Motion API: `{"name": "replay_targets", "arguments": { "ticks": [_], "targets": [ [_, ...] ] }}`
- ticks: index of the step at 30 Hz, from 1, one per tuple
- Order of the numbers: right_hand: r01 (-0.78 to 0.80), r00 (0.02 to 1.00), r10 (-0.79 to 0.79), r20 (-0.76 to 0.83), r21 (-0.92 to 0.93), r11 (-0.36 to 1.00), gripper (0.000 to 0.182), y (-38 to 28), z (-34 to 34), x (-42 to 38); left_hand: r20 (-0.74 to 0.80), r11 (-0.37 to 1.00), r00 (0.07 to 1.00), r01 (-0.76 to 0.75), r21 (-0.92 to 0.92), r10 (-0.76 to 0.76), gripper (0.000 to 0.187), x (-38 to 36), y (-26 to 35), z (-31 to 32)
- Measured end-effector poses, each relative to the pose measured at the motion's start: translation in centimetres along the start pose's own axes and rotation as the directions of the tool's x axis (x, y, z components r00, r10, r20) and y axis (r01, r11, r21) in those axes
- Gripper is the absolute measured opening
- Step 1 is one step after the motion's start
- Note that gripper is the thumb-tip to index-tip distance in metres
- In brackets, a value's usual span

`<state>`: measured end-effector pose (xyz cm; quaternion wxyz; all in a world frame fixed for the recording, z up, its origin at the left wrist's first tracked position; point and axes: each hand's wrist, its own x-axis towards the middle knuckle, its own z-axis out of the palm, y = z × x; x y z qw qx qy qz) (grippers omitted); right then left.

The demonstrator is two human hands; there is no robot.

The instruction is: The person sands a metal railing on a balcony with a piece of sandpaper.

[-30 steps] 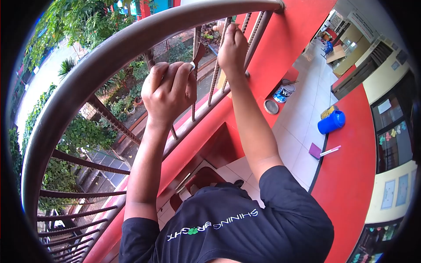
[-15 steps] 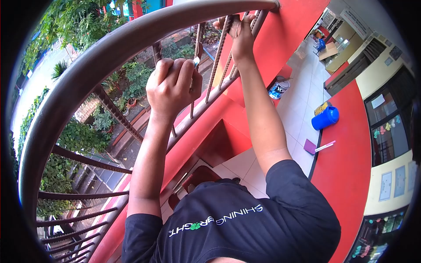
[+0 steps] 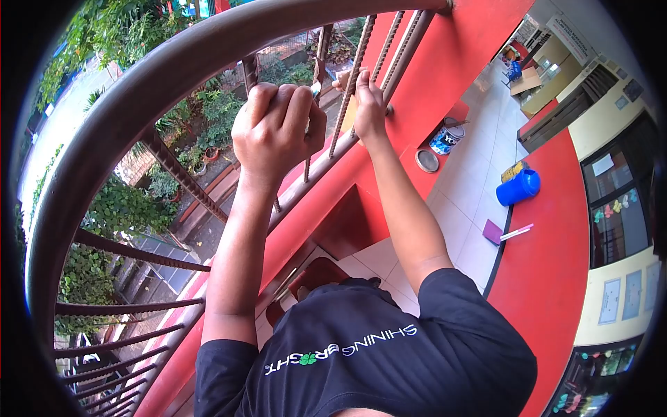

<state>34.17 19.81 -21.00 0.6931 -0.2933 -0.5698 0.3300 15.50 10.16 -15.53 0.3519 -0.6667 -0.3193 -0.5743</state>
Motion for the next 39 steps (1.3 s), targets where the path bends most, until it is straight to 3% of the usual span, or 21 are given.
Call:
{"name": "replay_targets", "arguments": {
  "ticks": [2, 3, 4, 8, 9, 12, 13, 17, 20, 22, 23, 26, 27, 28, 30, 32, 33, 34, 36, 38, 39],
  "targets": [
    [-0.123, 0.992, 0.123, 0.009, 0.020, 0.992, 0.063, 0.5, -0.6, 0.4, 0.000, 1.000, 1.000, -0.001, -0.004, 0.001, 0.012, 0.2, 0.0, 0.0],
    [0.013, 1.000, -0.013, 0.013, -0.013, 1.000, 0.056, -1.5, 0.0, 1.5, 0.009, 1.000, 1.000, -0.009, 0.008, 0.009, 0.012, 0.1, -0.1, 0.0],
    [0.164, 0.984, -0.173, -0.038, -0.172, 0.971, 0.048, -3.5, 0.4, 2.9, 0.020, 1.000, 1.000, -0.016, 0.020, 0.016, 0.012, 0.0, -0.1, 0.1],
    [0.159, 0.970, -0.222, -0.101, -0.429, 0.889, 0.040, -7.1, 2.4, 1.6, -0.011, 1.000, 1.000, -0.013, 0.023, 0.013, 0.013, 0.0, 0.0, 0.3],
    [0.123, 0.956, -0.246, -0.158, -0.545, 0.829, 0.037, -4.6, 2.7, 0.1, -0.017, 1.000, 1.000, -0.012, 0.018, 0.012, 0.013, 0.0, 0.1, 0.3],
    [0.161, 0.890, -0.375, -0.258, -0.593, 0.789, 0.038, 1.8, 3.0, -4.7, -0.031, 0.999, 0.999, -0.026, 0.028, 0.027, 0.013, -0.2, -0.1, 0.6],
    [-0.095, 0.964, -0.074, -0.254, -0.593, 0.799, 0.038, 2.1, 2.2, -4.9, -0.016, 0.999, 0.999, -0.033, 0.028, 0.033, 0.013, -0.2, -0.2, 0.5],
    [-0.021, 0.976, -0.125, -0.177, -0.651, 0.759, 0.039, -2.7, 2.4, -1.9, -0.042, 0.998, 0.999, -0.020, 0.065, 0.023, 0.012, -0.6, -0.3, 1.0],
    [-0.070, 0.963, -0.101, -0.249, -0.596, 0.800, 0.041, 1.1, 1.9, -4.6, -0.068, 0.998, 0.997, -0.034, 0.059, 0.038, 0.010, -0.6, -0.4, 1.2],
    [-0.280, 0.948, 0.145, -0.285, -0.520, 0.807, 0.044, 7.0, 0.0, -9.2, -0.061, 0.998, 0.998, -0.031, 0.053, 0.034, 0.009, -0.8, -0.4, 1.1],
    [-0.209, 0.967, 0.076, -0.242, -0.593, 0.778, 0.045, 10.6, -1.3, -11.3, -0.063, 0.998, 0.997, -0.035, 0.055, 0.038, 0.009, -0.8, -0.4, 1.1],
    [-0.283, 0.953, 0.201, -0.225, -0.437, 0.854, 0.044, 8.3, -1.6, -9.6, -0.071, 0.997, 0.996, -0.050, 0.066, 0.055, 0.009, -0.5, -0.7, 1.3],
    [-0.181, 0.979, 0.120, -0.167, -0.429, 0.885, 0.044, 7.3, -1.8, -7.7, -0.071, 0.995, 0.995, -0.068, 0.067, 0.073, 0.010, -0.7, -0.7, 1.3],
    [-0.186, 0.973, 0.145, -0.182, -0.237, 0.953, 0.043, 4.0, -0.7, -6.4, -0.064, 0.996, 0.995, -0.067, 0.065, 0.071, 0.010, -0.8, -0.6, 1.3],
    [-0.061, 0.989, 0.029, -0.146, -0.226, 0.972, 0.043, 2.8, -0.7, -5.4, -0.070, 0.996, 0.996, -0.051, 0.075, 0.056, 0.010, -0.8, -0.6, 1.2],
    [-0.140, 0.979, 0.081, -0.189, -0.326, 0.935, 0.044, 5.6, -1.1, -8.5, -0.081, 0.996, 0.995, -0.058, 0.065, 0.063, 0.010, -0.7, -0.6, 1.2],
    [-0.261, 0.952, 0.158, -0.261, -0.430, 0.865, 0.046, 9.2, -1.5, -10.9, -0.069, 0.997, 0.996, -0.050, 0.061, 0.054, 0.010, -0.8, -0.6, 1.1],
    [-0.385, 0.920, 0.297, -0.256, -0.445, 0.808, 0.047, 13.0, -2.9, -14.1, -0.043, 0.998, 0.998, -0.036, 0.051, 0.038, 0.010, -0.9, -0.4, 0.7],
    [-0.418, 0.908, 0.380, -0.175, -0.435, 0.798, 0.049, 14.4, -4.3, -14.7, -0.049, 0.998, 0.998, -0.044, 0.050, 0.046, 0.010, -0.9, -0.5, 0.8],
    [-0.310, 0.950, 0.270, -0.155, -0.373, 0.875, 0.049, 9.5, -2.9, -10.3, -0.046, 0.998, 0.998, -0.040, 0.049, 0.042, 0.010, -1.1, -0.5, 0.9],
    [-0.140, 0.987, 0.118, -0.113, -0.214, 0.967, 0.048, 4.7, -2.2, -5.8, -0.051, 0.998, 0.998, -0.034, 0.058, 0.037, 0.010, -1.1, -0.4, 0.9]
  ]
}}
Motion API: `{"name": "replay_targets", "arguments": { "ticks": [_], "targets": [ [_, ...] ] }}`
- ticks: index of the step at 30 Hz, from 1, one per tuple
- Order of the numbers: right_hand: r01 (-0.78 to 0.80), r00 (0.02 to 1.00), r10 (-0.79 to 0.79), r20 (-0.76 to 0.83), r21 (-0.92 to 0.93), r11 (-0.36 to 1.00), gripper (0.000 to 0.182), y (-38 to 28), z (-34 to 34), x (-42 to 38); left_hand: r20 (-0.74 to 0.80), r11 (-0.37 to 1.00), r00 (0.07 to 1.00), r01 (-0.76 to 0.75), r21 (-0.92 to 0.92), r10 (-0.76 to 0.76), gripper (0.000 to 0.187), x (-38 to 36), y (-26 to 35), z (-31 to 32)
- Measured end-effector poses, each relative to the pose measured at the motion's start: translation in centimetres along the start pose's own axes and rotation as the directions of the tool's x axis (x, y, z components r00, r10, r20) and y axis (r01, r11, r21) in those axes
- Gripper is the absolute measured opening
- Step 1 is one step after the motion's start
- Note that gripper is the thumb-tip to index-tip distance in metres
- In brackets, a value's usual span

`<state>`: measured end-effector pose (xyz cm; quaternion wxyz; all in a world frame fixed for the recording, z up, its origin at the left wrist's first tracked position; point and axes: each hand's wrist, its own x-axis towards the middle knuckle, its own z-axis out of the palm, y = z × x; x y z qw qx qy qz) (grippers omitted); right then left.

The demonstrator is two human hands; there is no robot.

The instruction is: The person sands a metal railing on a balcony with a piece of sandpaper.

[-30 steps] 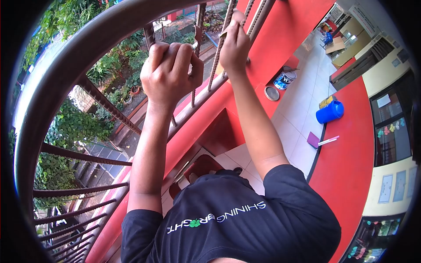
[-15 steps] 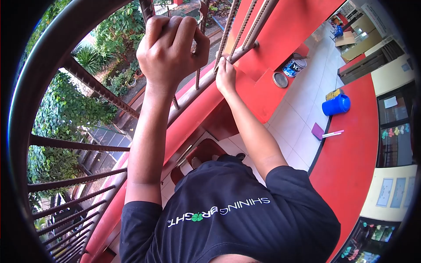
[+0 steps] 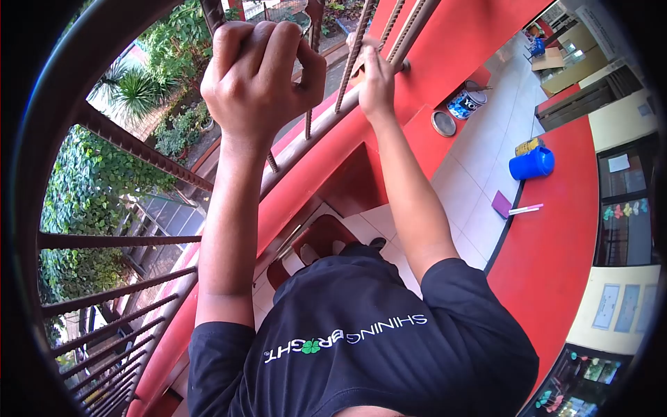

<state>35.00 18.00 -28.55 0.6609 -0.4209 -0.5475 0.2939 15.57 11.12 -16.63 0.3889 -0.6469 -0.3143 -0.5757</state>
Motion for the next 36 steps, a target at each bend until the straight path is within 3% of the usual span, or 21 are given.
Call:
{"name": "replay_targets", "arguments": {
  "ticks": [1, 3, 4, 6, 7, 9, 12, 13, 15, 16, 18, 19, 21, 24, 25, 27, 29, 30, 31, 33, 36],
  "targets": [
    [0.141, 0.989, -0.139, -0.043, 0.059, 0.988, 0.047, -2.7, 0.8, 0.7, -0.013, 1.000, 1.000, -0.004, 0.013, 0.004, 0.010, 0.2, -0.1, 0.0],
    [0.077, 0.994, -0.079, -0.071, -0.021, 0.997, 0.046, -0.7, 0.4, -1.0, -0.018, 1.000, 1.000, -0.010, 0.007, 0.010, 0.009, 0.2, 0.0, 0.0],
    [-0.033, 0.997, 0.037, -0.074, 0.056, 0.998, 0.046, 1.7, 1.0, -2.6, -0.012, 1.000, 1.000, -0.011, 0.014, 0.011, 0.009, 0.2, -0.2, 0.2],
    [-0.298, 0.954, 0.287, -0.083, -0.243, 0.923, 0.048, 10.2, 0.5, -6.3, -0.001, 1.000, 1.000, -0.010, 0.008, 0.010, 0.009, 0.4, -0.1, 0.1],
    [-0.175, 0.982, 0.153, -0.113, -0.219, 0.960, 0.050, 9.4, 1.2, -6.5, 0.013, 1.000, 1.000, -0.004, -0.001, 0.004, 0.009, 0.5, 0.0, 0.0],
    [-0.165, 0.981, 0.143, -0.133, -0.177, 0.970, 0.047, 3.5, 1.9, -3.3, 0.019, 1.000, 1.000, -0.001, -0.004, 0.001, 0.009, 0.7, 0.1, -0.1],
    [0.271, 0.927, -0.321, -0.197, -0.243, 0.932, 0.038, -8.1, 3.8, 3.2, 0.051, 1.000, 0.998, 0.026, -0.004, -0.026, 0.010, 0.7, 0.3, -0.3],
    [0.322, 0.898, -0.394, -0.196, -0.316, 0.892, 0.034, -10.0, 4.3, 4.8, 0.040, 1.000, 0.999, 0.020, 0.000, -0.020, 0.010, 0.8, 0.3, -0.4],
    [0.400, 0.831, -0.506, -0.231, -0.383, 0.832, 0.035, -9.6, 5.4, 5.6, 0.054, 1.000, 0.998, 0.023, -0.021, -0.022, 0.010, 1.0, 0.3, -0.7],
    [0.278, 0.907, -0.387, -0.166, -0.455, 0.846, 0.046, -9.7, 5.2, 3.4, 0.048, 0.999, 0.998, 0.032, -0.032, -0.030, 0.009, 1.1, 0.4, -0.7],
    [0.331, 0.839, -0.512, -0.183, -0.575, 0.748, 0.049, -2.9, 5.3, 0.4, 0.039, 0.999, 0.999, 0.028, -0.044, -0.026, 0.009, 1.2, 0.4, -0.7],
    [0.414, 0.751, -0.632, -0.192, -0.609, 0.677, 0.048, -0.9, 5.4, -0.1, 0.034, 0.998, 0.999, 0.037, -0.045, -0.035, 0.009, 1.2, 0.5, -0.7],
    [0.288, 0.869, -0.459, -0.183, -0.567, 0.771, 0.047, -2.8, 4.9, 0.5, 0.034, 0.997, 0.999, 0.037, -0.061, -0.035, 0.009, 1.3, 0.5, -0.9],
    [0.233, 0.935, -0.334, -0.115, -0.509, 0.828, 0.038, -10.7, 4.5, 5.1, 0.081, 0.997, 0.995, 0.058, -0.048, -0.054, 0.012, 1.4, 0.6, -1.1],
    [0.377, 0.842, -0.502, -0.197, -0.449, 0.810, 0.037, -12.2, 5.1, 6.6, 0.082, 0.997, 0.995, 0.062, -0.045, -0.058, 0.012, 1.4, 0.6, -1.0],
    [0.039, 0.977, -0.123, -0.172, -0.426, 0.904, 0.040, -14.7, 4.4, 5.5, 0.047, 0.996, 0.998, 0.055, -0.063, -0.052, 0.012, 1.3, 0.6, -0.9],
    [0.266, 0.931, -0.275, -0.240, -0.068, 0.962, 0.040, -6.0, 4.5, 4.0, 0.036, 0.997, 0.998, 0.048, -0.068, -0.046, 0.011, 1.2, 0.5, -0.8],
    [0.179, 0.961, -0.158, -0.225, 0.080, 0.981, 0.042, -1.1, 4.1, 2.8, 0.026, 0.997, 0.999, 0.041, -0.069, -0.039, 0.011, 1.2, 0.4, -0.7],
    [-0.006, 0.989, 0.039, -0.144, 0.223, 0.975, 0.046, 1.0, 3.1, 1.6, 0.026, 0.997, 0.999, 0.046, -0.066, -0.044, 0.011, 1.2, 0.4, -0.7],
    [-0.164, 0.982, 0.136, 0.129, 0.231, 0.959, 0.050, -0.4, 0.3, 3.5, 0.035, 0.997, 0.999, 0.036, -0.062, -0.034, 0.010, 1.1, 0.3, -0.8],
    [-0.076, 0.965, 0.003, 0.263, 0.269, 0.960, 0.060, -7.2, -0.1, 9.0, 0.054, 0.999, 0.998, 0.019, -0.043, -0.017, 0.010, 0.7, 0.1, -0.7]
  ]
}}
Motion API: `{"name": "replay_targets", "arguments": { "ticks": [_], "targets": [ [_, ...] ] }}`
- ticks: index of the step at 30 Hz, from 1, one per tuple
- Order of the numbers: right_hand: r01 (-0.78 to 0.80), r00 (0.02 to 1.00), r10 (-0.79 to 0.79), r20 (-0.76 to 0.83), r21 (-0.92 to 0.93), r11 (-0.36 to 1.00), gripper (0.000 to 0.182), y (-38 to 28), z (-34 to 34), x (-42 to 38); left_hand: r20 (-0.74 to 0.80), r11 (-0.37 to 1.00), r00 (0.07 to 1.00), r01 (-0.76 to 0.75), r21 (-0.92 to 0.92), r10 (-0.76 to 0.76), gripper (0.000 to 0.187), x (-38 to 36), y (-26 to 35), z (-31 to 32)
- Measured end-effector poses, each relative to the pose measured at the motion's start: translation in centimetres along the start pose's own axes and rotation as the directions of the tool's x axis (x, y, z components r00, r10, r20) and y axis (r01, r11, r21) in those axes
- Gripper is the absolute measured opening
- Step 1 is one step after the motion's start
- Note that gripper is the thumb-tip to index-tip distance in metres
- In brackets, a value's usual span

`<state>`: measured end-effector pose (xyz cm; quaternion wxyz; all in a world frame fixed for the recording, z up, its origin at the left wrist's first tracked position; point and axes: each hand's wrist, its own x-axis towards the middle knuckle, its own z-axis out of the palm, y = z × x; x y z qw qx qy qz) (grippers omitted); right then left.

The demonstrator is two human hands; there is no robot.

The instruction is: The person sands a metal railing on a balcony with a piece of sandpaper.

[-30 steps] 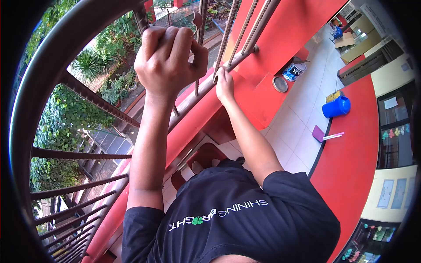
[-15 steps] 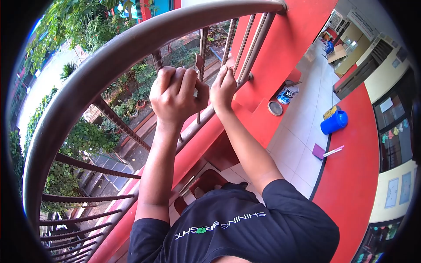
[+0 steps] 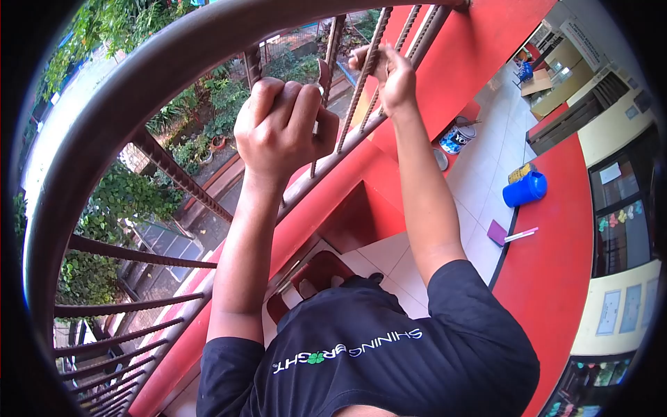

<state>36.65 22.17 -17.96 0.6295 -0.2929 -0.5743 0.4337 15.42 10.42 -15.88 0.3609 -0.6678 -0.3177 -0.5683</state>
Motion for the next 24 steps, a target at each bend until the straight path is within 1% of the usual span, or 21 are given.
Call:
{"name": "replay_targets", "arguments": {
  "ticks": [1, 3, 4, 5, 6, 7, 8, 9, 10, 11, 12, 13, 15, 17, 18, 19, 20, 21, 22, 23, 24],
  "targets": [
    [-0.046, 0.998, 0.045, 0.036, 0.010, 0.999, 0.058, -1.5, -0.1, 0.7, 0.009, 1.000, 1.000, 0.018, 0.008, -0.018, 0.010, -0.2, -0.1, 0.1],
    [-0.120, 0.980, 0.068, 0.187, 0.279, 0.953, 0.061, 0.5, -1.1, 0.4, -0.027, 1.000, 1.000, 0.003, -0.015, -0.004, 0.011, -0.2, -0.2, 0.2],
    [-0.174, 0.957, 0.118, 0.267, 0.199, 0.964, 0.059, 3.7, -2.0, -0.5, -0.049, 1.000, 0.999, 0.006, -0.024, -0.008, 0.011, -0.1, -0.2, 0.2],
    [-0.174, 0.933, 0.133, 0.334, 0.096, 0.980, 0.057, 7.5, -3.0, -2.2, -0.029, 1.000, 1.000, 0.007, -0.022, -0.007, 0.012, -0.3, -0.3, 0.2],
    [-0.211, 0.967, 0.178, 0.184, 0.179, 0.961, 0.056, 8.8, -2.2, -4.0, -0.049, 0.999, 0.999, -0.001, -0.038, 0.000, 0.013, -0.3, -0.4, 0.3],
    [-0.238, 0.971, 0.237, 0.037, 0.261, 0.936, 0.055, 9.6, -1.6, -5.1, -0.070, 0.999, 0.998, -0.004, -0.052, 0.000, 0.013, -0.3, -0.4, 0.4],
    [-0.221, 0.966, 0.200, 0.164, 0.128, 0.967, 0.056, 9.4, -2.5, -4.0, -0.067, 0.999, 0.998, 0.008, -0.045, -0.011, 0.013, -0.3, -0.6, 0.5],
    [-0.132, 0.934, 0.112, 0.339, 0.036, 0.991, 0.056, 8.8, -3.5, -2.5, -0.060, 0.999, 0.998, 0.001, -0.037, -0.003, 0.014, -0.3, -0.7, 0.5],
    [-0.146, 0.916, 0.038, 0.400, 0.243, 0.959, 0.054, 5.8, -2.7, -1.2, -0.053, 0.999, 0.999, -0.007, -0.033, 0.005, 0.014, -0.5, -0.5, 0.4],
    [-0.138, 0.937, 0.048, 0.346, 0.241, 0.961, 0.055, 2.5, -1.7, -0.3, -0.055, 1.000, 0.998, 0.001, -0.028, -0.002, 0.014, -0.5, -0.5, 0.5],
    [-0.039, 0.944, -0.001, 0.330, 0.116, 0.993, 0.059, 1.0, -1.8, 1.1, -0.060, 1.000, 0.998, 0.000, -0.024, -0.001, 0.014, -0.4, -0.6, 0.5],
    [0.003, 0.945, -0.025, 0.327, 0.067, 0.998, 0.059, 0.3, -1.7, 1.4, -0.059, 1.000, 0.998, -0.003, -0.027, 0.001, 0.013, -0.4, -0.5, 0.5],
    [-0.133, 0.980, 0.069, 0.184, 0.366, 0.921, 0.050, 1.6, -0.9, -0.9, -0.052, 1.000, 0.999, 0.011, -0.016, -0.011, 0.013, -0.4, -0.2, 0.3],
    [-0.182, 0.981, 0.157, 0.117, 0.259, 0.948, 0.050, 7.8, -2.1, -3.9, -0.060, 1.000, 0.998, 0.010, -0.010, -0.011, 0.013, -0.4, -0.3, 0.5],
    [-0.211, 0.977, 0.197, 0.085, 0.223, 0.952, 0.050, 8.1, -1.0, -5.3, -0.048, 1.000, 0.999, 0.009, -0.021, -0.011, 0.013, -0.3, -0.3, 0.3],
    [-0.210, 0.976, 0.194, 0.097, 0.189, 0.959, 0.050, 7.5, -1.0, -5.3, -0.043, 1.000, 0.999, 0.015, -0.013, -0.016, 0.013, -0.2, -0.2, 0.3],
    [-0.111, 0.986, 0.091, 0.136, 0.142, 0.984, 0.050, 6.5, -1.7, -3.7, -0.034, 1.000, 0.999, 0.017, 0.000, -0.017, 0.013, -0.2, -0.2, 0.3],
    [-0.013, 0.984, -0.004, 0.177, 0.097, 0.995, 0.050, 3.3, -1.4, -1.6, -0.021, 1.000, 1.000, 0.023, 0.010, -0.022, 0.012, -0.3, -0.1, 0.3],
    [0.063, 0.984, -0.083, 0.161, 0.126, 0.990, 0.050, -0.9, -0.2, 0.2, -0.020, 1.000, 0.999, 0.025, 0.004, -0.025, 0.012, -0.3, 0.0, 0.2],
    [0.166, 0.966, -0.177, 0.188, 0.074, 0.983, 0.050, -4.0, 0.1, 2.1, -0.025, 1.000, 0.999, 0.027, 0.011, -0.027, 0.013, -0.3, 0.0, 0.2],
    [0.192, 0.961, -0.193, 0.198, 0.026, 0.981, 0.050, -5.2, -0.5, 3.3, -0.033, 0.999, 0.999, 0.027, 0.019, -0.027, 0.013, -0.2, 0.0, 0.3]
  ]
}}
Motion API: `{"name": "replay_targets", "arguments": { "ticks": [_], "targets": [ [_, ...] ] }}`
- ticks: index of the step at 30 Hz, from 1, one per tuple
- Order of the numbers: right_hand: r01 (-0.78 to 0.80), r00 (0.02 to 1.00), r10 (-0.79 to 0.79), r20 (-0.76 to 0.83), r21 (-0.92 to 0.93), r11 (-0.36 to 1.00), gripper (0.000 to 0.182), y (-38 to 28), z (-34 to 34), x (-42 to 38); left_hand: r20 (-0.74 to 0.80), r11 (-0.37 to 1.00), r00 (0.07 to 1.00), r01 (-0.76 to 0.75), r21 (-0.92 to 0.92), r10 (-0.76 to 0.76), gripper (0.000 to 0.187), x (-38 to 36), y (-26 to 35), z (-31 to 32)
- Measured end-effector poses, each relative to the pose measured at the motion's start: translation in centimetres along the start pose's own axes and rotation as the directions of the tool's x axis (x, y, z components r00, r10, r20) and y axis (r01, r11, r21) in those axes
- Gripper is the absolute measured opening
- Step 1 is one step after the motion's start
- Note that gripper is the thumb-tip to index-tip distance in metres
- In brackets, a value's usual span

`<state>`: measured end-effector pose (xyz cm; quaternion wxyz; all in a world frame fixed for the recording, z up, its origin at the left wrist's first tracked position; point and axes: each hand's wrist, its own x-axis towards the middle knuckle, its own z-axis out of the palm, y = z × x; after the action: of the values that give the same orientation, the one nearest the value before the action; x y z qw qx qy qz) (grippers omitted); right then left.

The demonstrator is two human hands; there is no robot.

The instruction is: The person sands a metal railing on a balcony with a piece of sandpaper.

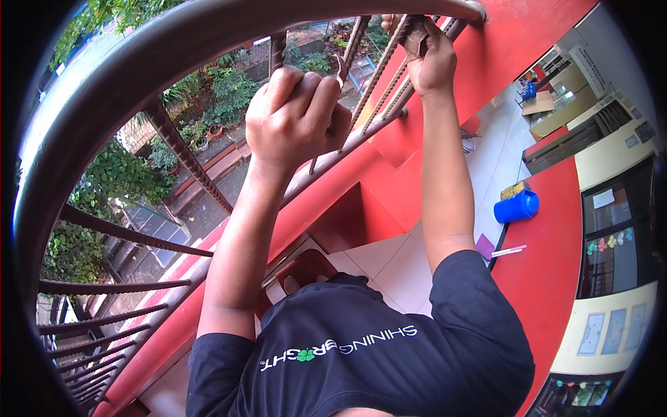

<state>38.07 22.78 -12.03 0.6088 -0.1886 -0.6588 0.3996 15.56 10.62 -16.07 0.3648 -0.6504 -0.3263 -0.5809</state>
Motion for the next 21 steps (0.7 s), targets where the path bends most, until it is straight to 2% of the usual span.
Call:
{"name": "replay_targets", "arguments": {
  "ticks": [1, 3, 4, 5, 7, 8, 9, 11, 12, 14, 15, 16, 17, 19, 21],
  "targets": [
    [0.021, 1.000, -0.020, 0.013, -0.051, 0.998, 0.050, -0.6, -0.4, 0.8, -0.007, 1.000, 1.000, -0.001, 0.000, 0.001, 0.013, 0.1, 0.0, 0.1],
    [0.026, 0.999, -0.026, -0.021, 0.029, 0.999, 0.052, 2.5, 0.0, -2.0, -0.017, 1.000, 1.000, -0.004, -0.007, 0.004, 0.013, -0.1, -0.1, 0.2],
    [-0.039, 0.995, 0.047, -0.090, 0.088, 0.995, 0.053, 4.5, 0.6, -4.6, -0.025, 1.000, 1.000, -0.005, -0.005, 0.005, 0.013, -0.1, -0.2, 0.1],
    [-0.098, 0.991, 0.108, -0.077, 0.116, 0.988, 0.054, 7.1, 0.0, -6.8, -0.024, 1.000, 1.000, -0.008, -0.010, 0.007, 0.012, -0.1, -0.1, 0.0],
    [-0.162, 0.982, 0.165, -0.087, 0.044, 0.986, 0.053, 6.0, 1.1, -7.6, -0.026, 1.000, 1.000, -0.013, -0.004, 0.013, 0.012, 0.1, -0.3, 0.0],
    [-0.123, 0.990, 0.120, -0.077, -0.032, 0.992, 0.053, 5.0, 0.4, -6.4, -0.024, 1.000, 1.000, -0.011, -0.003, 0.011, 0.012, 0.1, -0.3, 0.0],
    [-0.002, 0.992, 0.003, -0.125, 0.013, 1.000, 0.053, 3.2, 1.1, -4.3, -0.017, 1.000, 1.000, -0.005, -0.007, 0.004, 0.012, 0.0, -0.1, 0.0],
    [0.181, 0.978, -0.207, -0.032, -0.376, 0.909, 0.052, -1.2, 0.4, -0.9, 0.016, 1.000, 1.000, -0.014, 0.014, 0.013, 0.013, -0.2, -0.1, 0.1],
    [0.183, 0.978, -0.209, -0.029, -0.375, 0.909, 0.052, -1.1, 0.7, -1.3, -0.005, 1.000, 1.000, -0.008, 0.007, 0.008, 0.012, -0.1, 0.0, 0.1],
    [0.024, 0.962, -0.190, -0.197, -0.632, 0.774, 0.049, 0.1, 2.2, -3.8, -0.027, 1.000, 1.000, -0.013, -0.002, 0.013, 0.012, 0.1, 0.0, 0.2],
    [-0.108, 0.965, -0.111, -0.236, -0.748, 0.655, 0.039, 2.1, 2.1, -6.2, -0.014, 1.000, 1.000, -0.005, -0.001, 0.005, 0.012, 0.0, 0.0, 0.1],
    [0.077, 0.936, -0.309, -0.166, -0.763, 0.642, 0.037, 6.2, 1.7, -8.0, -0.001, 1.000, 1.000, 0.007, 0.002, -0.007, 0.012, -0.1, 0.0, 0.1],
    [0.022, 0.965, -0.207, -0.161, -0.737, 0.676, 0.037, 7.8, 1.6, -9.9, -0.007, 1.000, 1.000, 0.009, 0.004, -0.009, 0.012, -0.1, 0.1, 0.0],
    [-0.061, 0.964, -0.031, -0.263, -0.336, 0.940, 0.037, 7.5, 2.3, -9.6, 0.012, 1.000, 1.000, 0.014, 0.006, -0.014, 0.012, 0.1, 0.2, -0.1],
    [-0.024, 0.966, -0.003, -0.259, -0.101, 0.995, 0.037, 4.9, 2.2, -7.4, -0.006, 1.000, 1.000, -0.004, 0.002, 0.004, 0.012, 0.1, 0.1, 0.0]
  ]
}}
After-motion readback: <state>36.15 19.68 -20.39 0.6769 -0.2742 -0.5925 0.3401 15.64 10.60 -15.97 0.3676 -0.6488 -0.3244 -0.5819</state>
